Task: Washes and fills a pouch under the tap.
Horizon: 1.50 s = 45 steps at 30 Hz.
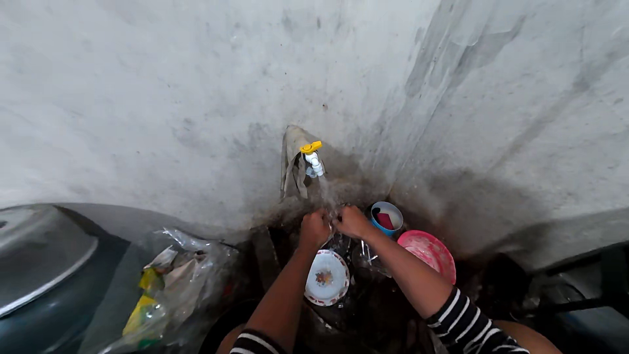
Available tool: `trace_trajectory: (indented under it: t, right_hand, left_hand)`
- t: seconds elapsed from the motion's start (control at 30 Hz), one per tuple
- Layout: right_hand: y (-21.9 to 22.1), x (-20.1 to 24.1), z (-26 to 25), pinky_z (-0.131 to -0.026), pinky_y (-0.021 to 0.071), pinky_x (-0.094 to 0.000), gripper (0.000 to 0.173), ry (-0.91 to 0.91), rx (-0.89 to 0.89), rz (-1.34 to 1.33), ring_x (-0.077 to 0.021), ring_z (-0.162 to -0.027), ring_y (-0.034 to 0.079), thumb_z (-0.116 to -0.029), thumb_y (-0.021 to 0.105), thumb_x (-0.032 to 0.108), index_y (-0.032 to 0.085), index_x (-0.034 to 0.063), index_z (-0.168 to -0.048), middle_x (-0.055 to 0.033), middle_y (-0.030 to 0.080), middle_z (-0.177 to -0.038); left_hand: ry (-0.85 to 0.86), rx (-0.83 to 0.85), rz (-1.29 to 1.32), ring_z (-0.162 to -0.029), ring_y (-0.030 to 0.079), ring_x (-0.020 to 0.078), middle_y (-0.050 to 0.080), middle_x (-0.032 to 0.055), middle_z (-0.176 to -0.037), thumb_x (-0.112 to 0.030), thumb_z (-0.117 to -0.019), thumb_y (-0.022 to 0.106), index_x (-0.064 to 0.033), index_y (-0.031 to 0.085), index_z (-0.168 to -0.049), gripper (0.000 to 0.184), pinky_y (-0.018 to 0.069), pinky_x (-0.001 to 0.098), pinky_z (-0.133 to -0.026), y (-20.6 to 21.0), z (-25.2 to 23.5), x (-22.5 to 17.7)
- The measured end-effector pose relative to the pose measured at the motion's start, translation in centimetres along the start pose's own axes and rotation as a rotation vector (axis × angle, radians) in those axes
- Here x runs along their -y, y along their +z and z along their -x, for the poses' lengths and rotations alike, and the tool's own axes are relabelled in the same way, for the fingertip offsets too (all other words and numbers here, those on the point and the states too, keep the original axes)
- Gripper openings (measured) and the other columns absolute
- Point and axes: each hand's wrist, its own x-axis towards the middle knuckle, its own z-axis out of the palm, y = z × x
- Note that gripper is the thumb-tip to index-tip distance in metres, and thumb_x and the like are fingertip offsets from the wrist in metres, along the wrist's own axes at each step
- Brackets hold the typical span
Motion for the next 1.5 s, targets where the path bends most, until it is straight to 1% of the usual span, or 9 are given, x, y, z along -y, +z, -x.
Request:
trace_trajectory:
  t: [0.2,0.37,0.57,0.77,0.87,1.0,1.17,1.3,1.5]
  right_hand:
    - [-0.1,-0.5,-0.7,-0.085,0.0563,-0.0569,0.039,0.033,0.184,0.026,-0.0332,-0.093,0.07,-0.0991,0.062,0.04,0.07,0.0029,-0.107,-0.0187,0.07,-0.102]
    - [2.2,-1.1,0.6,-0.092,0.0533,-0.0582,0.044,-0.052,0.036,0.113,-0.0349,-0.106,0.069,-0.1046,0.044,0.041,0.071,0.0051,-0.106,-0.0181,0.072,-0.104]
    - [3.7,-1.6,0.7,-0.096,0.0522,-0.057,0.039,-0.046,0.048,0.04,-0.0352,-0.109,0.068,-0.1036,0.048,0.036,0.072,0.0048,-0.111,-0.0188,0.072,-0.107]
    - [2.1,-1.3,0.0,-0.096,0.052,-0.0565,0.04,0.108,0.002,-0.009,-0.0335,-0.11,0.068,-0.1054,0.049,0.04,0.072,0.0069,-0.111,-0.0173,0.072,-0.111]
    - [2.5,-1.3,-0.3,-0.096,0.0526,-0.0537,0.039,0.176,-0.03,-0.146,-0.0311,-0.108,0.068,-0.1053,0.051,0.04,0.072,0.0077,-0.112,-0.0158,0.072,-0.109]
    - [1.7,-1.0,-0.1,-0.095,0.0544,-0.0547,0.039,0.117,0.002,-0.096,-0.0322,-0.109,0.069,-0.102,0.055,0.038,0.062,0.0093,-0.127,-0.0156,0.071,-0.114]
    - [0.2,1.8,-0.3,-0.094,0.0536,-0.0603,0.036,0.108,0.073,0.134,-0.0376,-0.114,0.067,-0.093,0.065,0.024,0.067,0.0043,-0.123,-0.0201,0.07,-0.118]
    - [0.9,2.1,-0.2,-0.094,0.0536,-0.0585,0.032,0.11,0.004,0.136,-0.0363,-0.113,0.068,-0.1006,0.055,0.028,0.07,0.0053,-0.118,-0.0192,0.071,-0.116]
    - [2.3,2.7,-0.2,-0.094,0.0545,-0.054,0.04,0.355,-0.189,0.028,-0.0322,-0.113,0.069,-0.1059,0.046,0.036,0.069,0.0086,-0.123,-0.0155,0.073,-0.115]
  left_hand:
    - [0.127,-0.001,-0.21,-0.116,0.067,0.0317,0.068,0.0162,-0.125,-0.019,-0.1061,0.05,-0.0053,0.069,-0.125,0.03,0.0525,0.0485,-0.102,2.0,0.6,0.5]
    - [0.068,0.123,-0.311,-0.114,0.067,0.0344,0.068,0.0181,-0.123,-0.015,-0.1039,0.049,-0.0043,0.066,-0.125,0.029,0.0544,0.0514,-0.098,2.0,0.5,0.2]
    - [0.004,0.279,-0.361,-0.117,0.065,0.0387,0.067,0.0222,-0.122,-0.017,-0.104,0.051,-0.0031,0.064,-0.128,0.031,0.0532,0.0556,-0.098,2.2,0.6,0.2]
    - [-0.11,0.151,-0.336,-0.114,0.067,0.0377,0.069,0.0213,-0.118,-0.023,-0.1034,0.05,-0.0025,0.069,-0.118,0.031,0.0537,0.0559,-0.095,1.9,1.2,-2.1]
    - [-0.181,0.124,-0.236,-0.116,0.067,0.0359,0.07,0.0194,-0.121,-0.023,-0.1022,0.052,-0.0078,0.068,-0.126,0.033,0.0537,0.055,-0.097,1.6,0.7,-2.0]
    - [-0.117,0.101,-0.16,-0.11,0.069,0.0342,0.072,0.0173,-0.113,-0.03,-0.1052,0.049,-0.0093,0.071,-0.12,0.034,0.054,0.0551,-0.096,1.0,0.1,-0.5]
    - [-0.008,0.083,-0.201,-0.12,0.064,0.0354,0.065,0.0193,-0.13,-0.026,-0.1086,0.044,-0.0061,0.066,-0.13,0.037,0.0513,0.0522,-0.103,0.9,-0.3,-0.3]
    - [0.006,0.073,-0.331,-0.116,0.066,0.0369,0.062,0.0191,-0.134,-0.027,-0.1092,0.04,-0.0053,0.059,-0.137,0.04,0.0542,0.0537,-0.097,1.2,-0.2,-0.2]
    - [-0.164,-0.013,-0.319,-0.112,0.068,0.0365,0.07,0.0194,-0.118,-0.033,-0.107,0.041,-0.0027,0.069,-0.117,0.042,0.0554,0.0554,-0.091,1.8,0.3,-1.1]
